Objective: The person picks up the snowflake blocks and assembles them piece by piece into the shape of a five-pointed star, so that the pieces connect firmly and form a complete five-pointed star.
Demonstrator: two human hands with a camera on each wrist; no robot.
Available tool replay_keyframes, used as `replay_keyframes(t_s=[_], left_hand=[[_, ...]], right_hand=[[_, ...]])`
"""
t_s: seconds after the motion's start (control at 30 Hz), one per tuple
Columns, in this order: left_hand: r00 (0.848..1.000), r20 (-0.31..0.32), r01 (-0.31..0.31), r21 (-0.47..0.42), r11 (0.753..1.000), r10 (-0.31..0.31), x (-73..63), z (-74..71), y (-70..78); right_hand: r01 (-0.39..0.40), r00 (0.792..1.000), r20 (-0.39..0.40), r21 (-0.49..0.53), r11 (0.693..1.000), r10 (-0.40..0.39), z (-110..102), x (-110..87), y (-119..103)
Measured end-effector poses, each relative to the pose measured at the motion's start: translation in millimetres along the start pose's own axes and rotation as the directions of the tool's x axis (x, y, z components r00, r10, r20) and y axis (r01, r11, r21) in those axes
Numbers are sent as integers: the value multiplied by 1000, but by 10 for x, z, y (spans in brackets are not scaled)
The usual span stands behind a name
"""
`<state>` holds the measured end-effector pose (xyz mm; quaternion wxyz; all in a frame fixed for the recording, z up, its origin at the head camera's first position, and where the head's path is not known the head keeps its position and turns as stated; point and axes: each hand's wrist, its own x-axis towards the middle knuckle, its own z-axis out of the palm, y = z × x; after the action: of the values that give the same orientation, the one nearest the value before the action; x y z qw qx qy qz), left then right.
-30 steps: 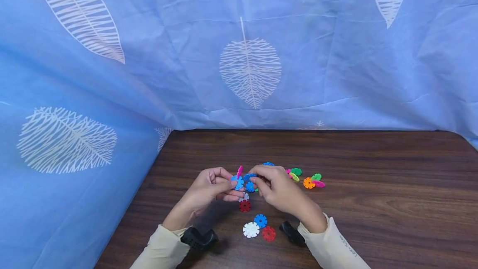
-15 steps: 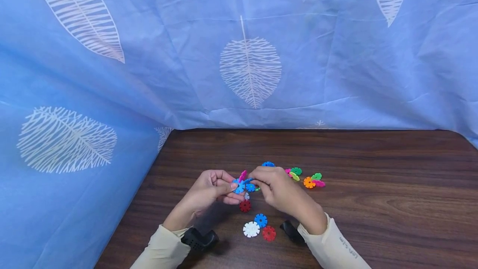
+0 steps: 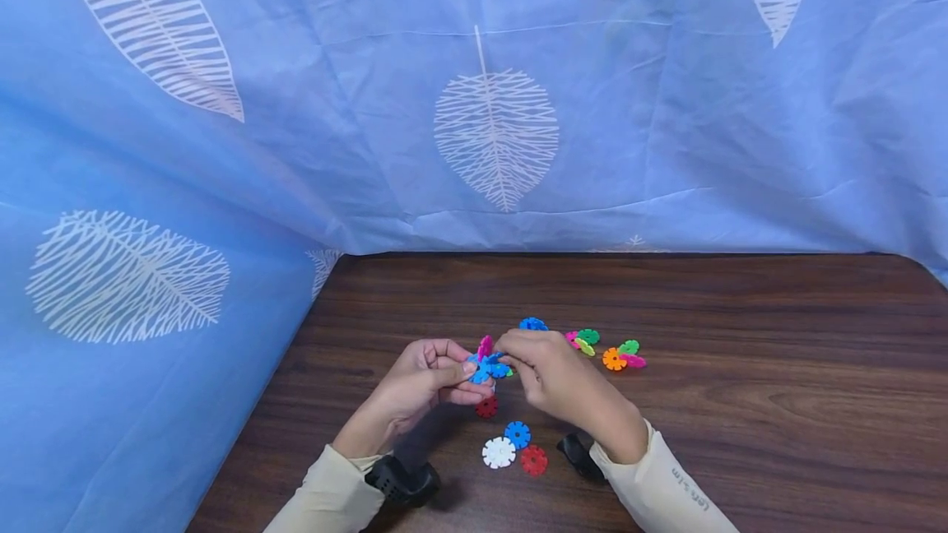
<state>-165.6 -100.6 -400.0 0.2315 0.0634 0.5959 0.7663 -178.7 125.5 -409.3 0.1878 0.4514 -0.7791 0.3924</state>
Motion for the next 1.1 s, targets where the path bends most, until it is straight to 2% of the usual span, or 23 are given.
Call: replay_keyframes(t_s=[0.13, 0.33, 0.4, 0.57, 0.7, 0.83, 1.0, 1.1], left_hand=[[1000, -16, -2, -21, 1000, 2, -13, 16, 5], [1000, -18, -12, -64, 998, 11, -42, 50, 14], [999, -30, -14, -68, 998, 12, -48, 63, 10], [998, -69, -15, -46, 999, 12, -48, 83, -13], [996, -82, -20, -32, 999, 18, -39, 78, -25], [998, -58, -29, -26, 999, 27, -9, 68, -44], [1000, -11, -18, 20, 1000, 18, 45, 55, -90], [1000, 10, -28, 99, 995, 27, 69, 33, -109]], right_hand=[[6, 1000, -7, 18, 1000, -6, 2, 16, -10], [-31, 999, -29, 90, 995, 34, 10, 24, -32], [-30, 999, -25, 58, 998, 31, 10, 21, -53], [-32, 998, 43, -113, 993, 37, 6, 22, -111], [-47, 996, 68, -126, 991, 56, 4, 32, -115], [-31, 998, 58, -86, 996, 36, -24, 24, -103], [-109, 989, 98, 12, 994, 108, -89, -48, -143], [-121, 989, 84, -43, 992, 125, -124, -97, -135]])
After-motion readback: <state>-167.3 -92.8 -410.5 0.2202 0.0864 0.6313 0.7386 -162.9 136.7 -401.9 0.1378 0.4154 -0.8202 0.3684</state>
